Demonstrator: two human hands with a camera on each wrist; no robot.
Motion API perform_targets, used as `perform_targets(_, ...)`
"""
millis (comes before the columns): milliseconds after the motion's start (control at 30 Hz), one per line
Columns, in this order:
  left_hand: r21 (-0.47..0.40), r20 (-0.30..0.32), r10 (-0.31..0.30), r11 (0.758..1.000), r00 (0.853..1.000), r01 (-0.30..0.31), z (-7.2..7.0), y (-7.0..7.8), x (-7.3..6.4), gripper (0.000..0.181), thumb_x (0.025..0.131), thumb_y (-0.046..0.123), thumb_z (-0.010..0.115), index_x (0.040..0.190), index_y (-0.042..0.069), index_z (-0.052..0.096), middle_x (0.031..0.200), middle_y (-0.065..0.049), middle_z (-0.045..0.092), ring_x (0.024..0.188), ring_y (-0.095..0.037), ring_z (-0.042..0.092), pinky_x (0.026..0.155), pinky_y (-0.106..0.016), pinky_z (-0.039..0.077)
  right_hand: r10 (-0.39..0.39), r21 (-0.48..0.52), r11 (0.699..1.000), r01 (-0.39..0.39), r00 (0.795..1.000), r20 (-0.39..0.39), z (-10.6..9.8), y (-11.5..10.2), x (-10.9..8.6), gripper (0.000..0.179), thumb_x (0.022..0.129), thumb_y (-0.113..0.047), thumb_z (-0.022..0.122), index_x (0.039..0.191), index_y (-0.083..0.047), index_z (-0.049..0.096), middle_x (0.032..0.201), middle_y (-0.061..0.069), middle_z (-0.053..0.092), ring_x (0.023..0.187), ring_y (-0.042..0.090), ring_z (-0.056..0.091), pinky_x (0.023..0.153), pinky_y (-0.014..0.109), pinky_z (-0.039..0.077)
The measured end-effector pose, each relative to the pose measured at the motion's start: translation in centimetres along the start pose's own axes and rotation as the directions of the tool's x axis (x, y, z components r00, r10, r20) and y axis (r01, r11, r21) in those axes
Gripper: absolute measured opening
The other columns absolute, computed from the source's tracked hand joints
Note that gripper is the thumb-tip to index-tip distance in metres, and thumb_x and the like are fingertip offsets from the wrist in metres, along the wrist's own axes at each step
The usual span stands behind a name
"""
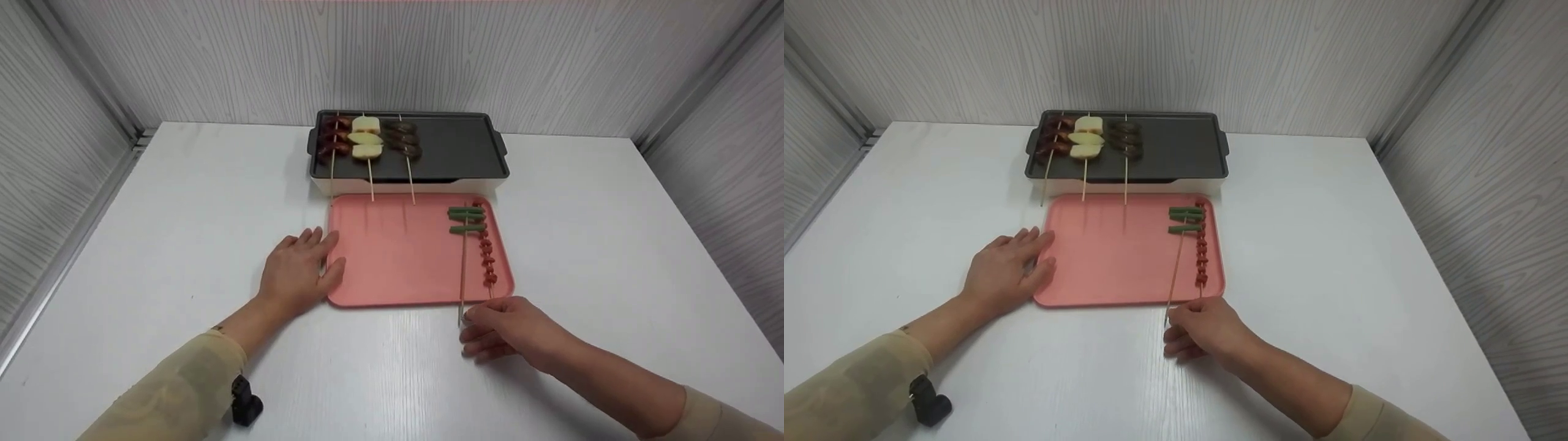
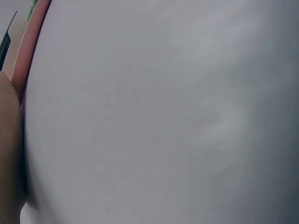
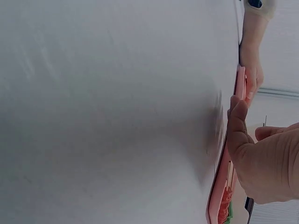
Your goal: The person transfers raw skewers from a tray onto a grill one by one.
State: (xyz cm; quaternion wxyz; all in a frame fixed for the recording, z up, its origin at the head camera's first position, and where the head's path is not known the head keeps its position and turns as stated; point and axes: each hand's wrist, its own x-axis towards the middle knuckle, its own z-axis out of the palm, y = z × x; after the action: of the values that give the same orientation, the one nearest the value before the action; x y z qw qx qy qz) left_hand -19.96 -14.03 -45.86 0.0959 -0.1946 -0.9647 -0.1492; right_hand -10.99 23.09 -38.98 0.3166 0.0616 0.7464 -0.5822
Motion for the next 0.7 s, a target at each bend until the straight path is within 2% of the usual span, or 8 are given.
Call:
perform_targets(133, 0.004, 0.008, -0.006, 1.000, 1.000, 0.006, 0.0, 0.0, 0.0, 0.062, 0.107, 0.049, 0.046, 0.155, 0.011, 0.056, 0.153, -0.019, 0.055, 0.145, -0.038, 0.050, 0.120, -0.055, 0.036, 0.009, 0.046, 0.999, -0.010, 1.000, 0.006, 0.5, 0.0, 0.2, 0.034, 0.107, -0.025, 0.061, 0.119, 0.006, 0.068, 0.105, 0.016, 0.078, 0.093, 0.027, 0.079, 0.081, 0.037, 0.065)
perform_targets(333, 0.005, 0.014, -0.011, 1.000, 1.000, 0.011, -0.1, 0.0, 0.0, 0.062, 0.107, 0.049, 0.046, 0.155, 0.011, 0.056, 0.153, -0.019, 0.055, 0.145, -0.038, 0.050, 0.120, -0.055, 0.036, 0.029, 0.112, 0.993, -0.031, 0.999, 0.012, 1.0, 0.0, 0.9, 0.036, 0.108, -0.019, 0.058, 0.125, 0.011, 0.065, 0.108, 0.019, 0.077, 0.098, 0.029, 0.079, 0.083, 0.038, 0.064)
perform_targets(567, -0.021, -0.009, -0.008, 1.000, 1.000, 0.007, 0.0, 0.0, 0.0, 0.060, 0.106, 0.048, 0.048, 0.153, 0.011, 0.059, 0.150, -0.019, 0.058, 0.143, -0.038, 0.053, 0.119, -0.055, 0.038, 0.062, 0.180, 0.982, -0.060, 0.998, -0.009, 1.3, 0.0, 1.3, 0.032, 0.108, -0.016, 0.059, 0.124, 0.010, 0.066, 0.104, 0.017, 0.078, 0.093, 0.025, 0.079, 0.081, 0.035, 0.064)
perform_targets(700, -0.027, -0.013, -0.009, 1.000, 1.000, 0.008, 0.0, 0.0, 0.0, 0.059, 0.106, 0.047, 0.049, 0.152, 0.011, 0.060, 0.149, -0.019, 0.059, 0.143, -0.037, 0.053, 0.119, -0.055, 0.038, 0.064, 0.184, 0.981, -0.056, 0.997, -0.036, 1.4, -0.1, 1.3, 0.029, 0.107, -0.015, 0.061, 0.122, 0.008, 0.068, 0.101, 0.014, 0.078, 0.089, 0.021, 0.078, 0.080, 0.033, 0.064)
